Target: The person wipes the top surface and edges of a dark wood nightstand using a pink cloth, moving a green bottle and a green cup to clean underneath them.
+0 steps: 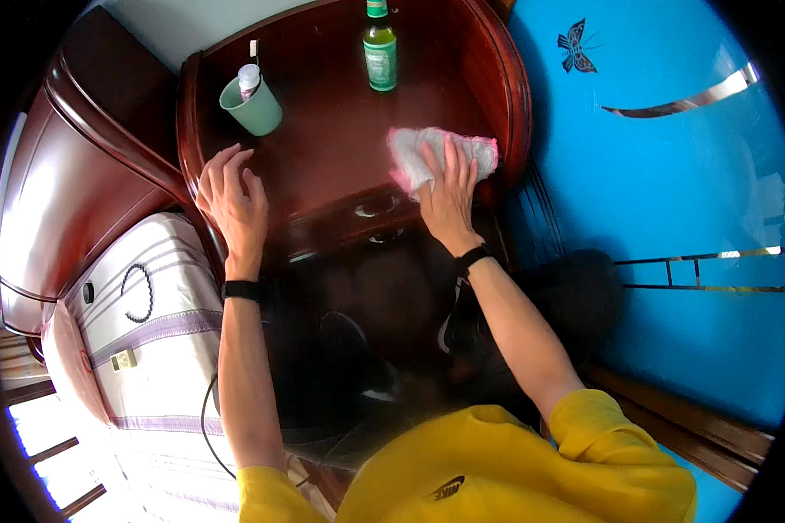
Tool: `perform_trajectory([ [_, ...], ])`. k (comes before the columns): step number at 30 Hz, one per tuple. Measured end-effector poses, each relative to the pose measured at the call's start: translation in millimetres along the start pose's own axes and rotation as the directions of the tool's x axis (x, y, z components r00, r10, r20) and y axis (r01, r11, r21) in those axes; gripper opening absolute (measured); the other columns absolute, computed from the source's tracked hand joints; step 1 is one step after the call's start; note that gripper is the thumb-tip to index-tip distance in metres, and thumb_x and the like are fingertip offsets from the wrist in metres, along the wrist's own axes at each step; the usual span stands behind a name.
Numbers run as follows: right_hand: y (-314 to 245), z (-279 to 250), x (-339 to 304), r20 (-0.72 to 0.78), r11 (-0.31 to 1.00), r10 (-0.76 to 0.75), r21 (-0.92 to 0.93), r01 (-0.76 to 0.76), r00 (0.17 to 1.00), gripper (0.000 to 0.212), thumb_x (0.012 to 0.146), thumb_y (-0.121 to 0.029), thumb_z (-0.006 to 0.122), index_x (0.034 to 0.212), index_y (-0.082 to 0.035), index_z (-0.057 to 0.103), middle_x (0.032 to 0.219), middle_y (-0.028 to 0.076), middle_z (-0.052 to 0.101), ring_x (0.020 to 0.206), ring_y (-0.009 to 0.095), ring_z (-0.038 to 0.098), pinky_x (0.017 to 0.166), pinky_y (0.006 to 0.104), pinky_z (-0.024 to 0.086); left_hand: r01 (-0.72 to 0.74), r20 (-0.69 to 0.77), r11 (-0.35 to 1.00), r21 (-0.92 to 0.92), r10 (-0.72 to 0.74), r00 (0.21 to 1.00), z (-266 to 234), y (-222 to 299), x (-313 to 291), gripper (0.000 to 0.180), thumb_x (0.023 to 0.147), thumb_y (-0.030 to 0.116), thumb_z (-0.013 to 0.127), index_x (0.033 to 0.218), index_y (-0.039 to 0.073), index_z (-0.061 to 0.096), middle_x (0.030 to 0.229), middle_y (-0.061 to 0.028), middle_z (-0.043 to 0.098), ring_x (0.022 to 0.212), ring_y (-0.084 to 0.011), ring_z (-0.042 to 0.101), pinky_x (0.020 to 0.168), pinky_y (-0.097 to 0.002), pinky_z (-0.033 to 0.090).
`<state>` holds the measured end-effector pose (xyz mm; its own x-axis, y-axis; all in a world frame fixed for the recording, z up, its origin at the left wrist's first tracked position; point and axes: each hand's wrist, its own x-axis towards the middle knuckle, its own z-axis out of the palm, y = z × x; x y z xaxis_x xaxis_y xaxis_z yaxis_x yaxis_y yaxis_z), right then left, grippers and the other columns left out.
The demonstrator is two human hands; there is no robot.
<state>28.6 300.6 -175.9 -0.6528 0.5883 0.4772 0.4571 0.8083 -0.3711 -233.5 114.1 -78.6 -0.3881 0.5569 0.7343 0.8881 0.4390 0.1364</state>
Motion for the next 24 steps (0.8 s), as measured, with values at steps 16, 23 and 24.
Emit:
perform_trajectory([
  [16,-26.3,48.9,6.3,-0.323,0.736,0.619,0.556,-0.386,0.715,0.083,0.107,-0.034,0.038,0.163,0.005,-0.009,0.17,0.031,-0.013,0.159,0.046,-0.01,0.128,0.0527,0.002,0.168,0.049,0.925,-0.339,-0.161,0.986,48.1,59.0,-43.6,0.027,0.087,-0.002,0.062,0.11,0.007,0.07,0.112,-0.01,0.07,0.111,-0.0326,0.061,0.099,-0.0448,0.046],
  [23,13.8,61.3,5.7,0.061,0.209,0.841,0.88,-0.427,0.538,0.086,0.108,-0.045,0.042,0.165,0.001,-0.002,0.171,0.026,0.004,0.155,0.039,0.019,0.126,0.045,0.016,0.063,0.045,0.958,-0.28,-0.053,0.998,60.7,60.1,-31.7,0.026,0.086,-0.001,0.064,0.109,0.011,0.07,0.11,-0.0062,0.071,0.11,-0.0282,0.062,0.098,-0.0428,0.044],
  [24,3.3,64.9,0.9,0.123,0.138,0.822,0.904,-0.405,0.555,0.088,0.107,-0.053,0.039,0.166,-0.002,0.0,0.172,0.022,0.005,0.157,0.036,0.016,0.127,0.0441,0.015,0.03,0.038,0.972,-0.232,-0.022,0.999,57.7,50.9,-33.3,0.026,0.086,0.0,0.065,0.109,0.012,0.07,0.11,-0.0049,0.071,0.11,-0.0272,0.062,0.099,-0.0424,0.043],
])
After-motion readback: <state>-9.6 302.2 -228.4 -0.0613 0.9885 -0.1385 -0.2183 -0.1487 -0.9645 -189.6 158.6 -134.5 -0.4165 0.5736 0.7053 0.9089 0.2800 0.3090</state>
